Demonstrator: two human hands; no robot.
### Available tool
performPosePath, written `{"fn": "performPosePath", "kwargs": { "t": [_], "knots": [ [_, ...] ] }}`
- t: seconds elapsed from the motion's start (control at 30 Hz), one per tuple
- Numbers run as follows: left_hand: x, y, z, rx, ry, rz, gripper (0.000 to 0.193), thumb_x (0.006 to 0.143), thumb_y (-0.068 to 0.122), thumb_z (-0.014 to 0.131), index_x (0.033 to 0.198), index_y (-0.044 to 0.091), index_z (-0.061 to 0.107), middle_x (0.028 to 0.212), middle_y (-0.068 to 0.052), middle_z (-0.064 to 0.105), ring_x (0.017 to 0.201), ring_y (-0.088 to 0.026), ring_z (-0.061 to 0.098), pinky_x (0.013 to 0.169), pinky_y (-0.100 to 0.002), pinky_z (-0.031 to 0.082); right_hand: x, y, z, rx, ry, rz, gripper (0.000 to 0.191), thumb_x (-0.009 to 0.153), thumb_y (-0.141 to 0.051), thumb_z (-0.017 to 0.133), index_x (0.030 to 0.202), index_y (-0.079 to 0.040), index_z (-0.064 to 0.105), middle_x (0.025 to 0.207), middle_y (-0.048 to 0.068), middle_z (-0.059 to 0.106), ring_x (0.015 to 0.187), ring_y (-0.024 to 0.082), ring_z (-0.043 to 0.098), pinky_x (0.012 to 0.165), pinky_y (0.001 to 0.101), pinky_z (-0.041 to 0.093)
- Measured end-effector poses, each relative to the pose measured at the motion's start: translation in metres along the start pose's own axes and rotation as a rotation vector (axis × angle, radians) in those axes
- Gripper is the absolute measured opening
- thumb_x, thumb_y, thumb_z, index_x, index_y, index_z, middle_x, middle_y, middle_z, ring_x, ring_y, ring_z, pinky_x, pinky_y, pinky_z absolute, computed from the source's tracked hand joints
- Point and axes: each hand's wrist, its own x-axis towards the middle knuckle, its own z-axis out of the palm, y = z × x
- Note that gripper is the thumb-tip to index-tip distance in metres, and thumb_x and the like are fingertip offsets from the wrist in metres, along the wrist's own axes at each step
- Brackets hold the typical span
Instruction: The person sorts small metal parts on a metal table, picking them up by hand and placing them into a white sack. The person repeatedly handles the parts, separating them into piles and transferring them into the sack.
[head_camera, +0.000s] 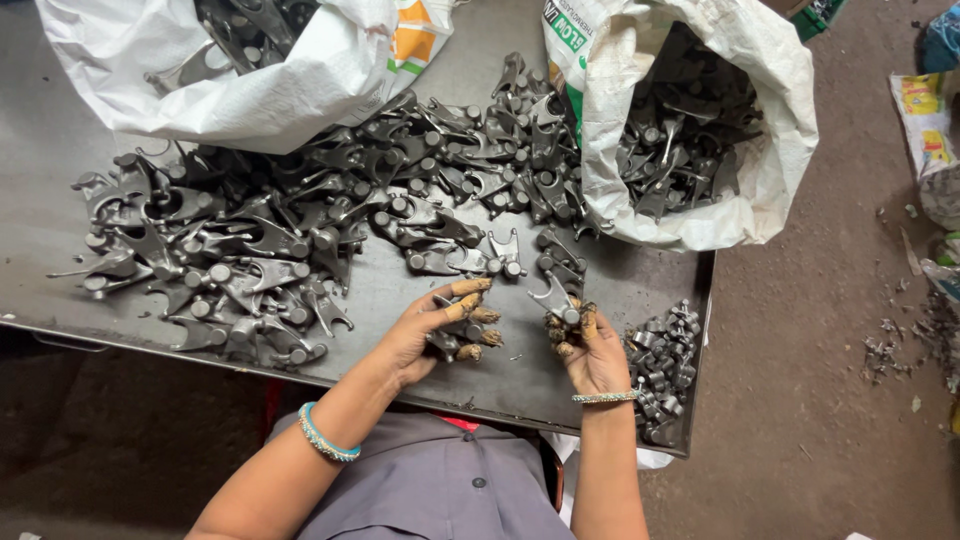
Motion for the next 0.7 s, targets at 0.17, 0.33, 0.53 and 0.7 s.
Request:
{"fn": "performPosePath", "kwargs": {
  "t": [0.17, 0.33, 0.53, 0.7],
  "knots": [
    [0.007, -0.010, 0.011, -0.056, -0.099, -0.026, 0.049, 0.097, 0.032, 0.064, 0.141, 0.012, 0.060, 0.118, -0.013, 0.073, 0.093, -0.025, 0.075, 0.067, -0.039, 0.064, -0.004, 0.006, 0.013, -0.064, -0.144, 0.042, 0.032, 0.101, -0.024, 0.063, 0.118, 0.003, 0.068, 0.093, 0.012, 0.074, 0.077, 0.022, 0.071, 0.063, 0.0313, 0.057],
    [0.012, -0.020, 0.017, -0.131, 0.007, -0.062, 0.042, 0.098, 0.036, 0.064, 0.126, 0.005, 0.062, 0.112, -0.012, 0.072, 0.093, -0.025, 0.075, 0.069, -0.045, 0.066, 0.003, 0.010, 0.027, -0.179, -0.218, 0.031, 0.027, 0.102, -0.021, 0.064, 0.112, 0.003, 0.068, 0.096, 0.009, 0.073, 0.080, 0.018, 0.070, 0.069, 0.0318, 0.058],
    [0.010, -0.010, 0.012, -0.062, 0.063, -0.031, 0.038, 0.099, 0.032, 0.066, 0.124, 0.004, 0.064, 0.109, -0.011, 0.072, 0.089, -0.024, 0.074, 0.070, -0.044, 0.065, 0.005, 0.013, 0.023, -0.171, -0.233, -0.012, 0.024, 0.103, -0.020, 0.066, 0.112, 0.002, 0.070, 0.095, 0.008, 0.074, 0.077, 0.017, 0.069, 0.059, 0.0276, 0.052],
    [0.010, -0.011, 0.011, -0.023, 0.012, -0.060, 0.047, 0.098, 0.036, 0.064, 0.129, 0.001, 0.064, 0.117, -0.012, 0.073, 0.096, -0.025, 0.075, 0.069, -0.040, 0.064, -0.003, 0.011, 0.001, -0.252, -0.144, -0.037, 0.026, 0.101, -0.020, 0.064, 0.114, 0.002, 0.069, 0.096, 0.009, 0.073, 0.076, 0.018, 0.069, 0.057, 0.0270, 0.051]
  ]
}}
